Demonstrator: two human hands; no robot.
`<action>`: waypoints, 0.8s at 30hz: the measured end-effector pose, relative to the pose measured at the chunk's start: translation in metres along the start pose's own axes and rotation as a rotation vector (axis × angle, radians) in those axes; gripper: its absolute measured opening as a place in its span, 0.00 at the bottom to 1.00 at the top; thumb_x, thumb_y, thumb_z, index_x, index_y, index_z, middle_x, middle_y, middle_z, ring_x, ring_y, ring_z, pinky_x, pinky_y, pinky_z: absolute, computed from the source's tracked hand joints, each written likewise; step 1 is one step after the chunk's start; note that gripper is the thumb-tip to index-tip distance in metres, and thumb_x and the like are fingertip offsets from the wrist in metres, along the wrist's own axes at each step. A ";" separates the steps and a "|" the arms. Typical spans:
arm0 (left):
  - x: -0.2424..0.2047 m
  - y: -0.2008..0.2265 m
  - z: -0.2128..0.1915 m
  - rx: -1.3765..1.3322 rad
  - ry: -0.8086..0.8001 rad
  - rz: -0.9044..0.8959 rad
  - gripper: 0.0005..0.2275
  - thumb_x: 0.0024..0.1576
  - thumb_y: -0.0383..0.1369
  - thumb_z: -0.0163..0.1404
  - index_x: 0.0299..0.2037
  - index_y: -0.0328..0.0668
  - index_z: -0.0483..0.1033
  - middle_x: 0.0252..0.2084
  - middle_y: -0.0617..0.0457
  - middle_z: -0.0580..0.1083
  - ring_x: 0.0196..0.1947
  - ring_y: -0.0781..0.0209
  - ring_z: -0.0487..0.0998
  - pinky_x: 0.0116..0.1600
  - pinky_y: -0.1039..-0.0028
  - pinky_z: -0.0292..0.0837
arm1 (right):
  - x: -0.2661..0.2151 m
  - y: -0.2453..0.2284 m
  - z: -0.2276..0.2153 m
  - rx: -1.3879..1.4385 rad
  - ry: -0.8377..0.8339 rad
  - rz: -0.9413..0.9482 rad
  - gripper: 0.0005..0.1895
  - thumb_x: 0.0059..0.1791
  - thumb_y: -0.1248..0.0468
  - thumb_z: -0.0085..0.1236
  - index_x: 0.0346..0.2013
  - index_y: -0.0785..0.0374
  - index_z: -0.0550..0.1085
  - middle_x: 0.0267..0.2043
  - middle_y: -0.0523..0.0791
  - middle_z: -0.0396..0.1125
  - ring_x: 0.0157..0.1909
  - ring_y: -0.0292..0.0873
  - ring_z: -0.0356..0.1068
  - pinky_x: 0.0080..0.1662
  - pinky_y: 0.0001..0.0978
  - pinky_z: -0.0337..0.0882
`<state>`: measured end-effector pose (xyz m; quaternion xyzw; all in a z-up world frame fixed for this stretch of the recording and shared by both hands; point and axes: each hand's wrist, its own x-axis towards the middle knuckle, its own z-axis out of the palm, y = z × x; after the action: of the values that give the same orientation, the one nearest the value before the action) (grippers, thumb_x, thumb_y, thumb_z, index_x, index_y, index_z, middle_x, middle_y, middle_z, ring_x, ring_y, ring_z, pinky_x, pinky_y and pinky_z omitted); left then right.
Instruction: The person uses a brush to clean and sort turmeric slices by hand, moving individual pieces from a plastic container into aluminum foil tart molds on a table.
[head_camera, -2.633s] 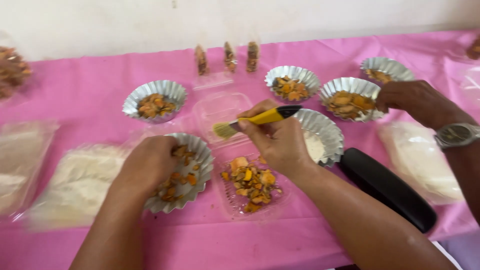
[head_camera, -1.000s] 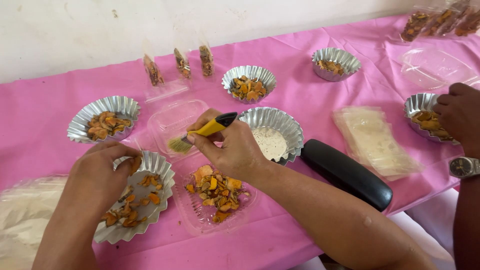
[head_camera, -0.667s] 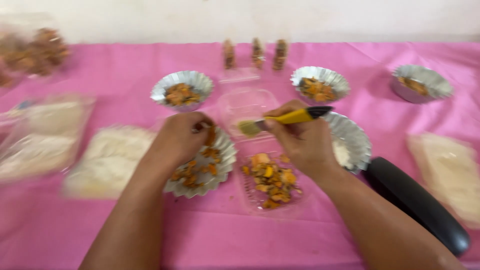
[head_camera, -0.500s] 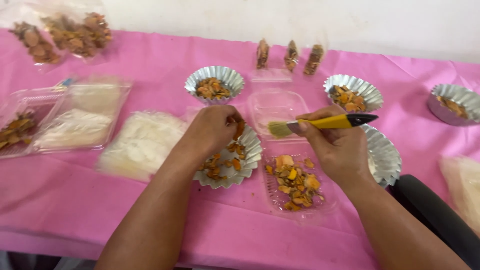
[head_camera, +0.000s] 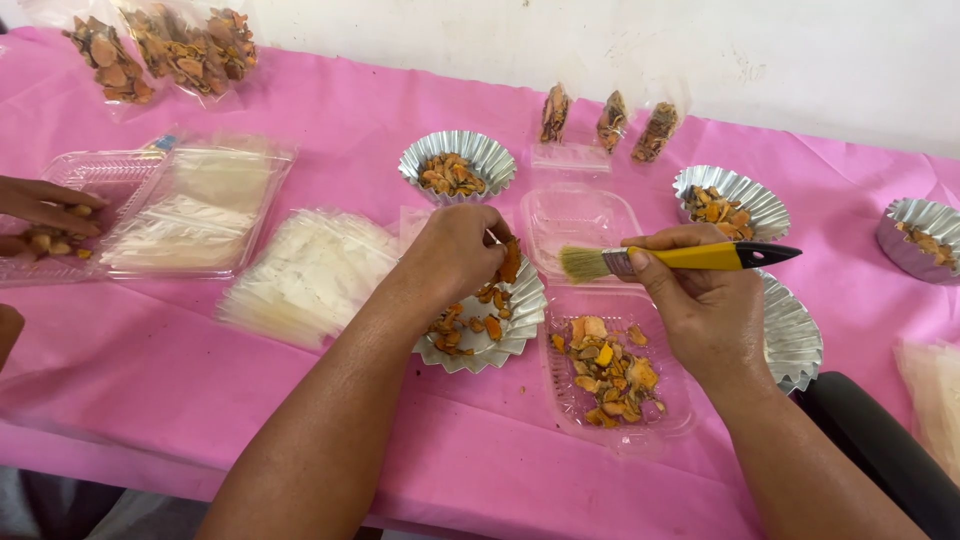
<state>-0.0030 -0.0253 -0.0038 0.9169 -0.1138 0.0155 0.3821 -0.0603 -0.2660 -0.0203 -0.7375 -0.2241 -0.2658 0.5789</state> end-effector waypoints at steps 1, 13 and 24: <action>0.000 0.000 0.000 0.017 -0.002 0.004 0.11 0.56 0.28 0.51 0.46 0.39 0.83 0.32 0.45 0.81 0.36 0.49 0.84 0.42 0.63 0.81 | 0.001 -0.002 -0.001 -0.008 -0.007 -0.008 0.05 0.55 0.76 0.56 0.43 0.74 0.69 0.42 0.59 0.74 0.43 0.50 0.78 0.47 0.40 0.80; -0.006 0.006 -0.008 0.019 0.023 -0.005 0.11 0.54 0.31 0.51 0.43 0.37 0.82 0.35 0.42 0.79 0.43 0.43 0.82 0.47 0.57 0.78 | 0.001 0.004 -0.004 0.013 -0.019 -0.014 0.04 0.54 0.76 0.56 0.43 0.75 0.71 0.41 0.59 0.73 0.43 0.51 0.78 0.47 0.42 0.80; -0.005 0.007 -0.010 -0.025 0.001 -0.027 0.14 0.54 0.36 0.51 0.45 0.38 0.81 0.36 0.42 0.80 0.45 0.43 0.81 0.50 0.54 0.77 | -0.001 0.004 -0.003 0.050 -0.008 -0.008 0.05 0.55 0.75 0.56 0.44 0.75 0.70 0.40 0.58 0.72 0.43 0.48 0.77 0.48 0.41 0.80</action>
<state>-0.0091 -0.0222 0.0072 0.9135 -0.1013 0.0094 0.3940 -0.0583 -0.2700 -0.0233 -0.7230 -0.2356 -0.2595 0.5953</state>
